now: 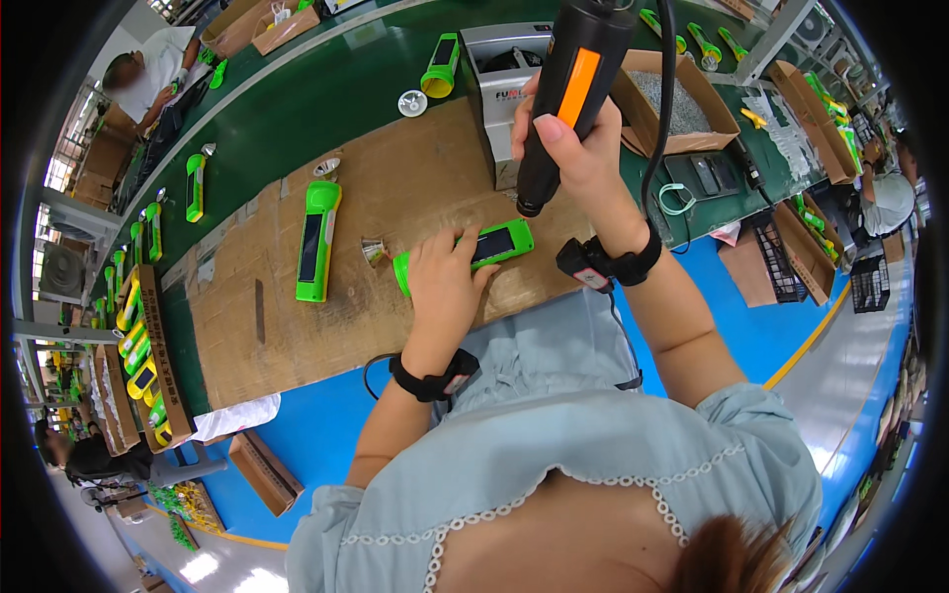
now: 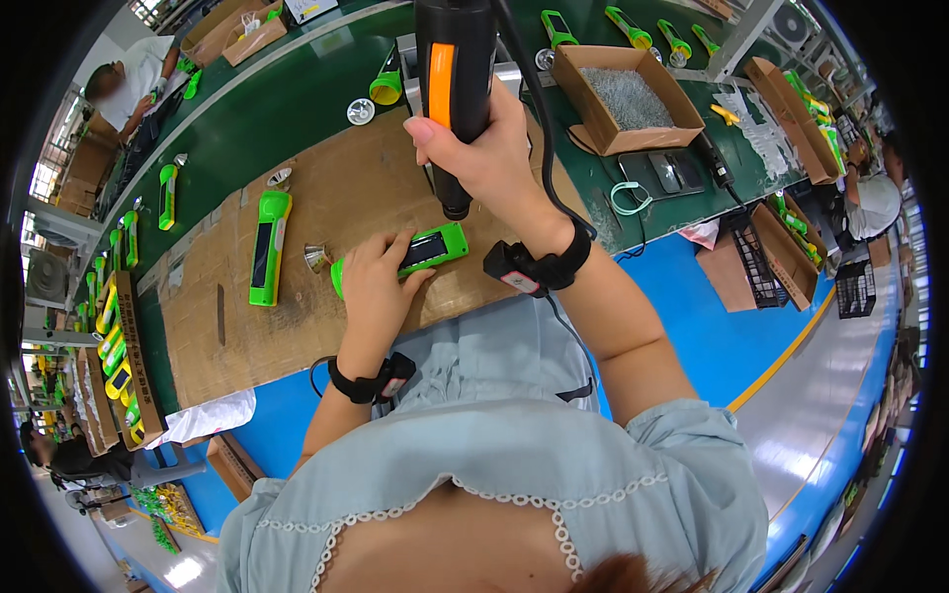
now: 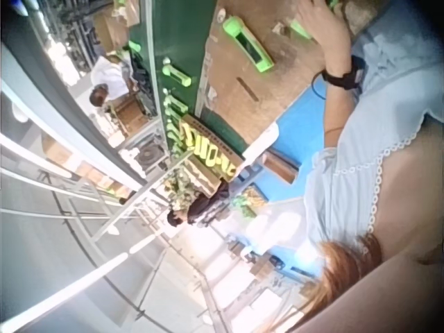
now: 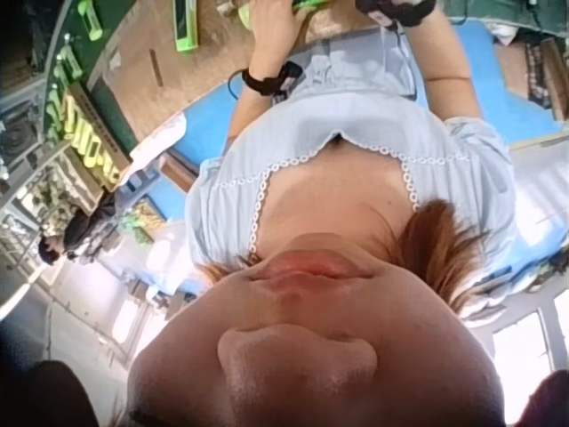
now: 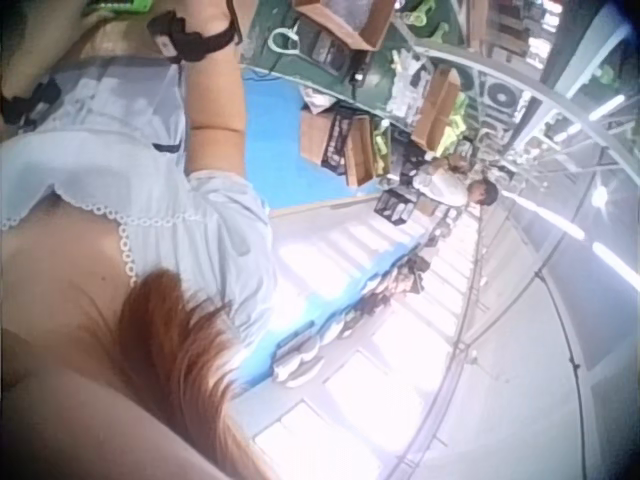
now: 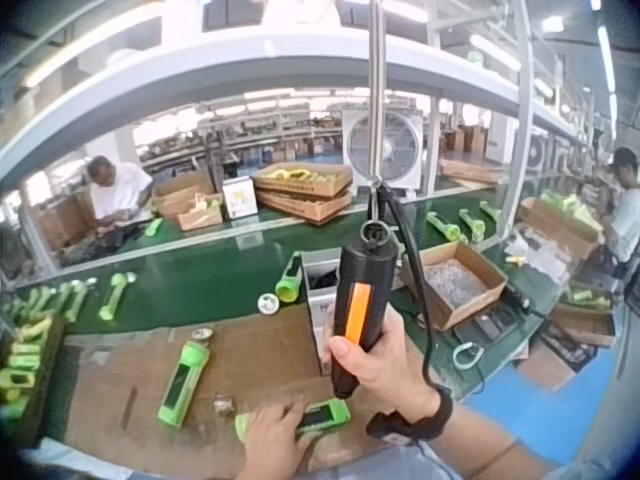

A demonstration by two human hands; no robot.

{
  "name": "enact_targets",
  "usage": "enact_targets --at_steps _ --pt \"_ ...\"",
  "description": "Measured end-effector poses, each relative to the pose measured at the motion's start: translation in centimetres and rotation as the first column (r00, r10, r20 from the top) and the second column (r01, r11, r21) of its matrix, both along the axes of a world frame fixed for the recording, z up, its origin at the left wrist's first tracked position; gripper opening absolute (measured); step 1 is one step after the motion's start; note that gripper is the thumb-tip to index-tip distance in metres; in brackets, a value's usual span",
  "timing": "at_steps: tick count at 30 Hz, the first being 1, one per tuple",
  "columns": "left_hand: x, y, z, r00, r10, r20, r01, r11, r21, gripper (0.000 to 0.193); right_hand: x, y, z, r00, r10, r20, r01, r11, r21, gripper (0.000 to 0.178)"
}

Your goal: Assemble green plastic flashlights on a factory assembly line.

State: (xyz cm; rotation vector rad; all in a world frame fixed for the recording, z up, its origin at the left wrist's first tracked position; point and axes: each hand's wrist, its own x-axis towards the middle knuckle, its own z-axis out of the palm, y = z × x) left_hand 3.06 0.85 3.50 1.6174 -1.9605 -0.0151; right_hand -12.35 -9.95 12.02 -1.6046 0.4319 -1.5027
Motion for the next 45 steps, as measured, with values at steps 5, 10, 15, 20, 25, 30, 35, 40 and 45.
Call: enact_targets --at_steps 5,10,15,20,25,30,35,40,45 --pt "0.2 -0.3 -0.2 1.000 0.002 -0.001 -0.002 1.000 0.004 0.051 0.0 -0.3 -0.4 0.999 0.040 0.014 -0.041 0.997 0.069 0.047" --pt "0.4 -0.7 -0.2 1.000 -0.001 -0.007 0.001 1.000 0.031 0.051 0.3 -0.2 -0.5 0.999 0.040 0.025 -0.042 0.996 0.084 0.047" --pt "0.5 -0.5 0.3 1.000 -0.003 -0.026 0.006 0.996 0.086 0.051 0.1 -0.2 -0.9 0.984 0.116 0.135 -0.131 0.986 0.106 0.028" --pt "0.4 -0.2 0.3 0.999 0.002 -0.044 0.002 0.995 0.101 0.050 0.4 -0.5 -2.4 0.985 0.158 0.073 -0.164 0.983 0.083 0.029" --pt "0.7 -0.5 0.2 0.999 -0.003 -0.036 0.007 0.996 0.089 0.050 0.7 -1.0 -2.3 0.976 0.211 0.046 -0.215 0.970 0.117 0.044" --pt "0.6 -0.5 0.3 1.000 -0.006 -0.027 0.009 0.995 0.096 0.051 0.6 -1.0 -2.4 0.959 0.274 0.067 -0.280 0.953 0.115 0.030" --pt "0.7 -0.4 0.4 1.000 -0.010 -0.024 0.012 0.998 0.067 0.051 0.6 -0.3 -2.4 0.973 0.224 0.057 -0.227 0.972 0.062 0.033" --pt "0.3 -0.6 0.7 1.000 0.004 -0.029 0.000 0.991 0.137 0.049 -0.6 -0.4 -0.3 0.984 -0.005 0.178 0.006 1.000 -0.001 0.058" --pt "-1.0 -1.7 1.9 0.995 -0.007 0.098 -0.018 0.967 0.254 0.048 -2.2 -3.1 2.5 0.963 -0.108 0.246 0.166 0.959 -0.231 0.034"
